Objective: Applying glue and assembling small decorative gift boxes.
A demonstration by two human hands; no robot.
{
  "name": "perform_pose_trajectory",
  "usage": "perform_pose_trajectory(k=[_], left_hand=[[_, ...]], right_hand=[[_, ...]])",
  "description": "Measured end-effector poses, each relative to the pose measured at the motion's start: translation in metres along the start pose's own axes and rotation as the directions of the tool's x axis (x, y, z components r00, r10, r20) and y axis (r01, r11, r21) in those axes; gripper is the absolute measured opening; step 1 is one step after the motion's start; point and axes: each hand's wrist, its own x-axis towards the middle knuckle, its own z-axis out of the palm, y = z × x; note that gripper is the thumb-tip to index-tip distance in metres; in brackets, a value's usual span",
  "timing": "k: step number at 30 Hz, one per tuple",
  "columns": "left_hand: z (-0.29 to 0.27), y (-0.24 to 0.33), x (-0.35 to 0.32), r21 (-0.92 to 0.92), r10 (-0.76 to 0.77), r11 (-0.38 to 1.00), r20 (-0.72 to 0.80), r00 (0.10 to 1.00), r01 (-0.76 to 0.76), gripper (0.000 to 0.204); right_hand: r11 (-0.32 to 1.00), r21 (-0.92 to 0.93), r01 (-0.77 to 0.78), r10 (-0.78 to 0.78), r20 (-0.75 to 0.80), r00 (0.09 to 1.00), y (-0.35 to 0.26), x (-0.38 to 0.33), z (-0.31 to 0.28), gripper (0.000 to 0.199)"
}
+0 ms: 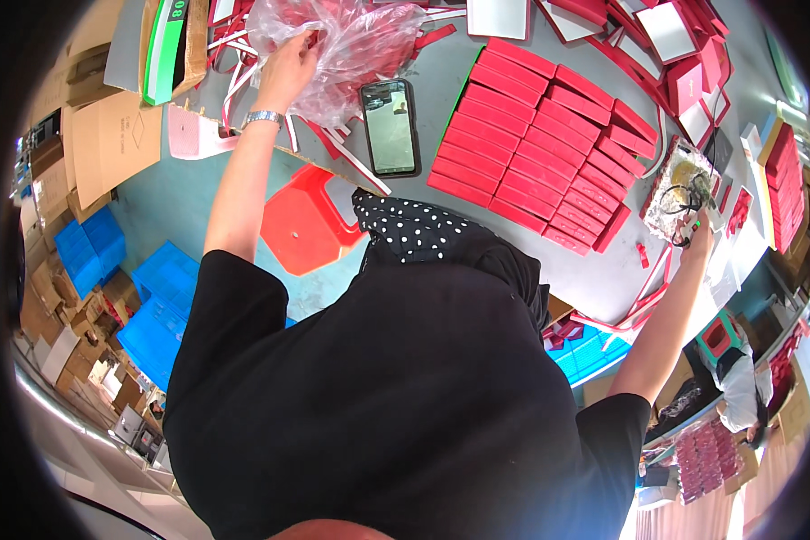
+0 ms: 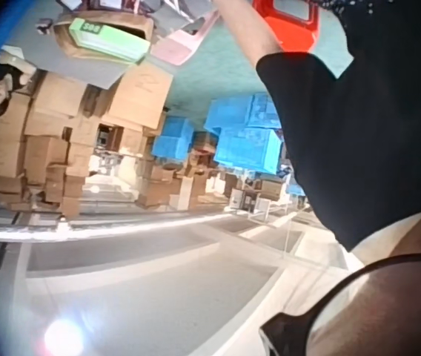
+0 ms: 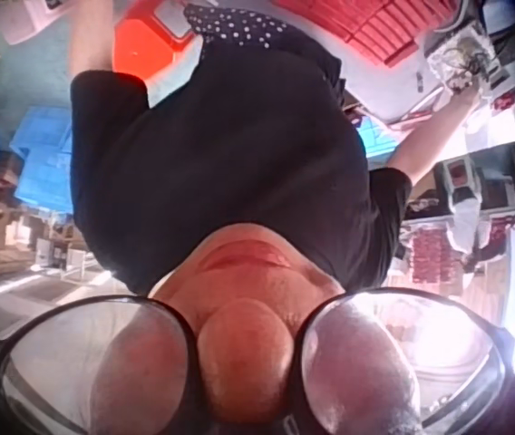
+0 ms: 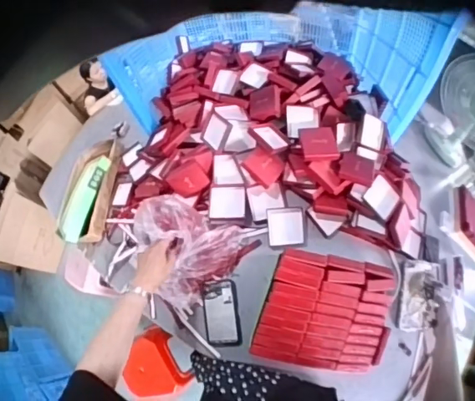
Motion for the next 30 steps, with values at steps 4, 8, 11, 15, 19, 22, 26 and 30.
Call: perform_pose_trajectory(k=[4,8,11,15,19,22,26,30], left_hand=[[-0.007,0.001,0.001,-0.01,-0.024,1.0,0.098,0.995,0.025,0.035],[-0.013,0.002,0.001,-0.022,-0.012,1.0,0.178,0.984,0.016,0.03],[-0.018,0.008,0.004,0.014,0.04,0.999,0.21,0.977,-0.043,0.024],[-0.013,0.003,0.007,0.001,0.232,0.972,0.16,0.959,-0.236,0.021],[-0.017,0.006,0.006,-0.055,0.283,0.959,0.129,0.95,-0.278,0.018],[-0.021,0.012,0.006,-0.064,0.313,0.949,0.112,0.943,-0.307,0.02],[-0.034,0.021,0.001,-0.182,0.209,0.963,0.039,0.977,-0.198,0.023],[-0.056,0.031,-0.003,-0.214,0.184,0.959,-0.029,0.983,-0.186,0.02]], right_hand=[[1.0,0.013,0.02,-0.02,0.028,0.999,0.01,0.011,-0.01,0.035],[0.997,-0.064,0.052,-0.059,-0.115,0.992,0.009,0.002,-0.004,0.038],[0.982,-0.142,0.124,-0.152,-0.201,0.968,0.013,-0.002,-0.011,0.041],[0.981,-0.169,0.089,-0.119,-0.176,0.977,0.022,0.0,-0.03,0.043],[0.981,-0.119,0.153,-0.176,-0.214,0.961,0.03,-0.016,-0.033,0.04],[0.984,-0.102,0.144,-0.165,-0.244,0.956,0.038,-0.024,-0.04,0.037],[0.985,-0.074,0.154,-0.168,-0.252,0.953,0.047,-0.037,-0.044,0.035],[0.984,-0.07,0.166,-0.179,-0.239,0.955,0.055,-0.044,-0.048,0.029]])
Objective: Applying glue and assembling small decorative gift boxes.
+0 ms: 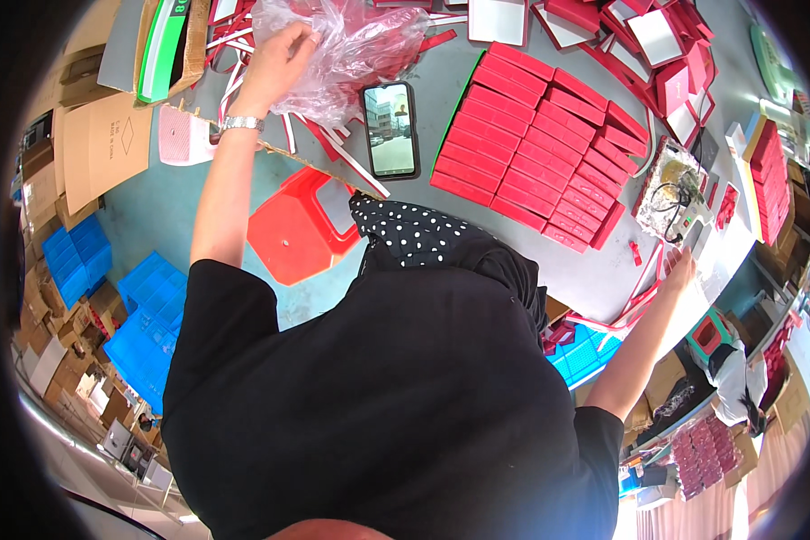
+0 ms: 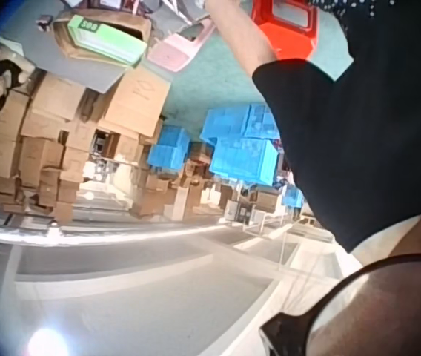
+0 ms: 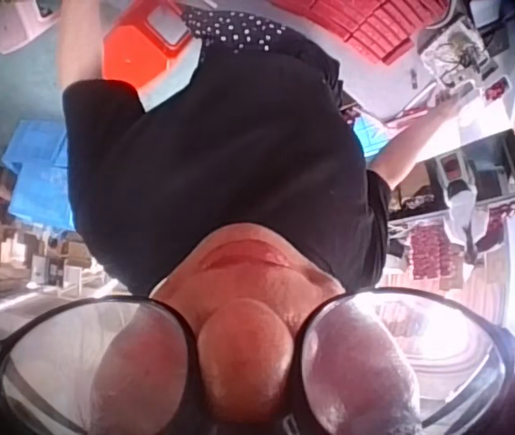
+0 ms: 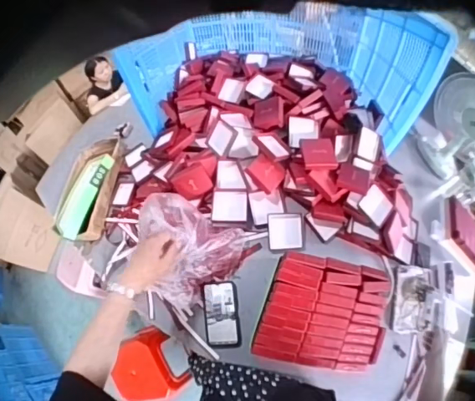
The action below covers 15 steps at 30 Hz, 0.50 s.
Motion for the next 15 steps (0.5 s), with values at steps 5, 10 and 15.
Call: perform_pose_trajectory(k=[5,10,15], left_hand=[[-0.023,0.013,-0.004,0.035,0.15,0.989,-0.234,0.961,-0.145,0.016],[-0.033,0.02,-0.017,0.29,0.314,0.934,-0.382,0.869,-0.21,0.017],[-0.013,0.012,-0.04,0.171,0.249,0.966,-0.427,0.869,-0.192,0.02]], right_hand=[[0.999,0.03,0.017,-0.016,-0.013,1.0,0.006,-0.004,-0.002,0.027],[0.999,0.042,0.018,-0.018,-0.016,1.0,0.014,-0.004,-0.003,0.03],[0.998,0.06,-0.006,0.007,-0.018,1.0,0.018,-0.012,-0.001,0.033]])
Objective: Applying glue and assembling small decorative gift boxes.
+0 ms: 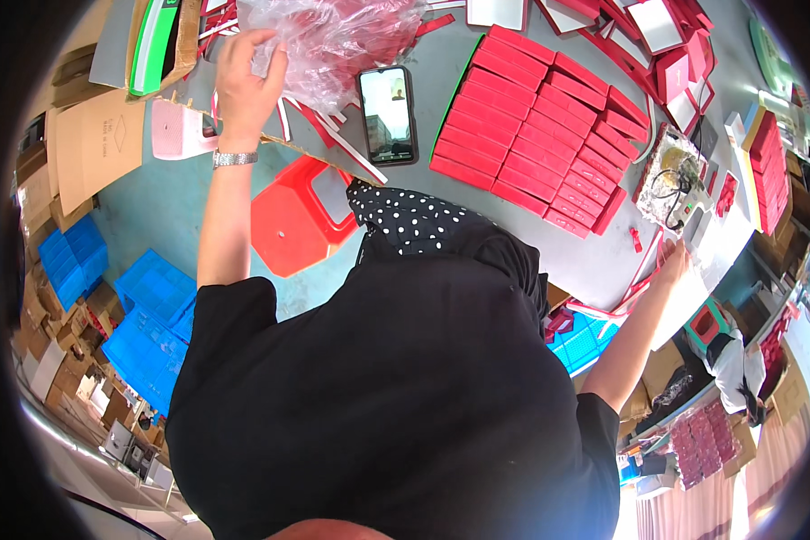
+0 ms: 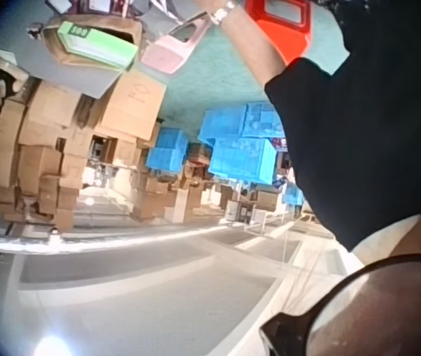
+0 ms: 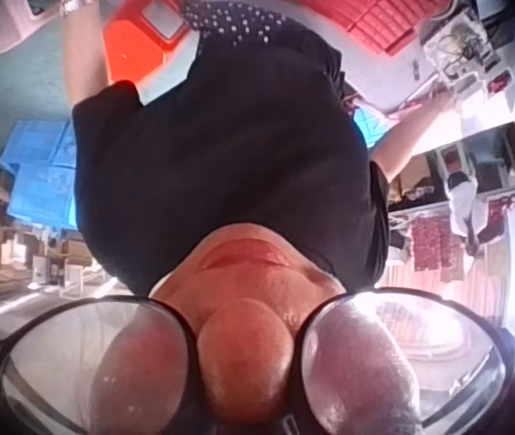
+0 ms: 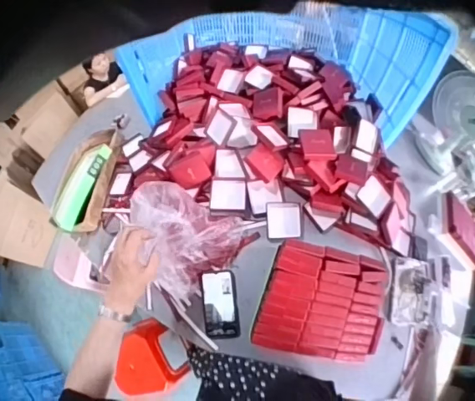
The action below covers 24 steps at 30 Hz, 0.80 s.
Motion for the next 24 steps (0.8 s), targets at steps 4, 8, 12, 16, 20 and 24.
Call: perform_pose_trajectory(k=[4,8,12,16,20,24], left_hand=[[0.016,-0.005,-0.021,-0.011,-0.274,0.959,0.207,0.939,0.283,0.019],[0.032,-0.025,-0.029,0.044,-0.35,0.934,0.304,0.886,0.354,0.023],[0.043,-0.033,-0.023,0.13,-0.363,0.931,0.426,0.829,0.341,0.028],[0.056,-0.036,-0.019,0.13,-0.317,0.948,0.397,0.861,0.289,0.034],[0.054,-0.033,-0.011,0.146,-0.208,0.975,0.3,0.931,0.17,0.035],[0.059,-0.032,-0.01,0.253,-0.099,0.967,0.214,0.972,0.043,0.034]], right_hand=[[1.0,-0.02,-0.003,0.003,-0.008,1.0,0.002,-0.009,0.0,0.031],[1.0,-0.028,-0.012,0.012,-0.006,1.0,0.005,-0.008,-0.005,0.032],[0.999,-0.051,-0.011,0.011,0.003,1.0,0.008,-0.007,-0.006,0.033],[0.998,-0.068,-0.012,0.012,0.002,1.0,0.011,-0.009,-0.007,0.036],[0.998,-0.061,-0.024,0.024,0.001,1.0,0.012,-0.011,-0.004,0.036],[0.999,-0.028,-0.027,0.027,0.001,1.0,0.007,-0.02,0.0,0.03]])
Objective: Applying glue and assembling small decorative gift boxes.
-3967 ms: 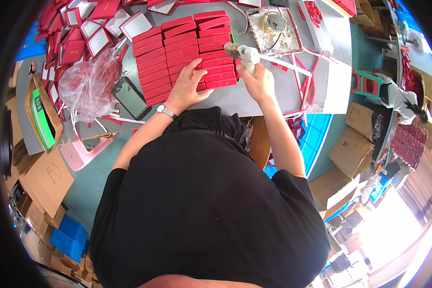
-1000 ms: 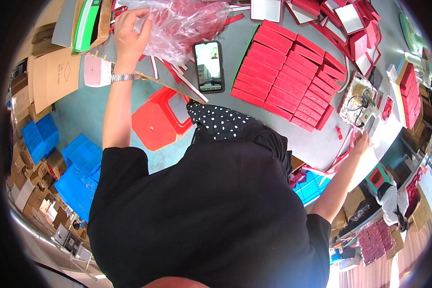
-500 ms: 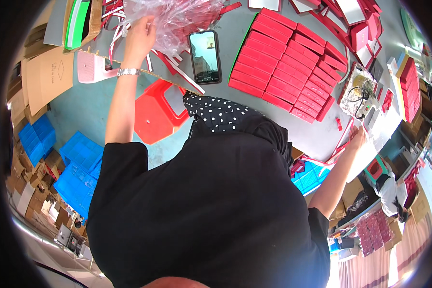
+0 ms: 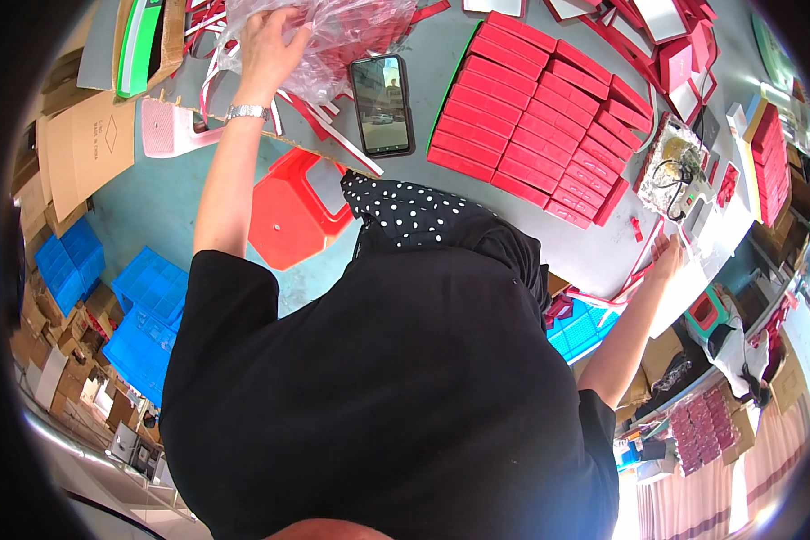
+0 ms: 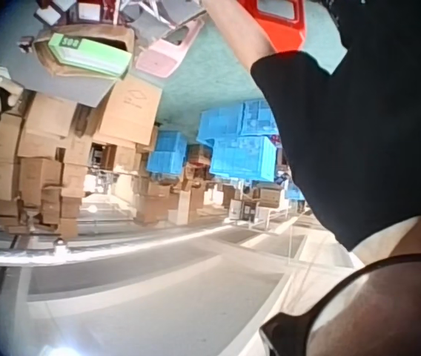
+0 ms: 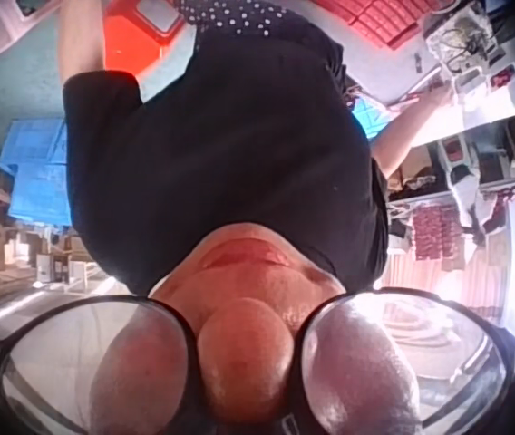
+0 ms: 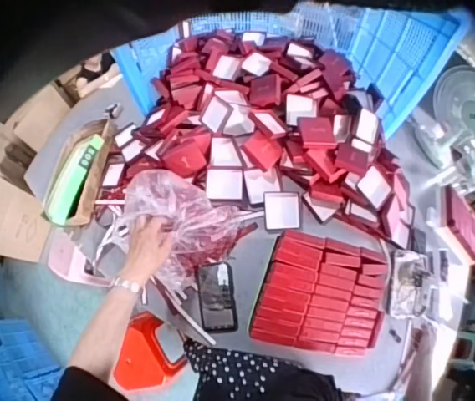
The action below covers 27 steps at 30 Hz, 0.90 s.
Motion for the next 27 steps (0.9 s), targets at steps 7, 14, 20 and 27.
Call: perform_pose_trajectory(k=[7,14,20,27], left_hand=[[-0.002,0.019,0.005,-0.182,-0.351,0.905,0.192,0.916,0.385,0.067],[0.004,-0.01,-0.001,-0.087,-0.26,0.943,0.412,0.873,0.322,0.03],[0.0,0.004,0.005,-0.089,0.083,0.992,-0.099,0.992,-0.092,0.033],[-0.003,-0.022,0.007,0.161,-0.184,0.969,-0.037,0.982,0.187,0.031]], right_hand=[[1.0,0.02,0.021,-0.022,0.016,1.0,0.001,-0.002,-0.002,0.03],[0.999,0.017,0.035,-0.035,0.019,0.999,0.004,-0.003,0.001,0.028],[0.999,0.029,0.036,-0.036,0.0,0.999,0.012,-0.001,-0.007,0.028],[0.997,0.07,0.039,-0.04,0.012,0.999,0.021,-0.008,-0.012,0.027]])
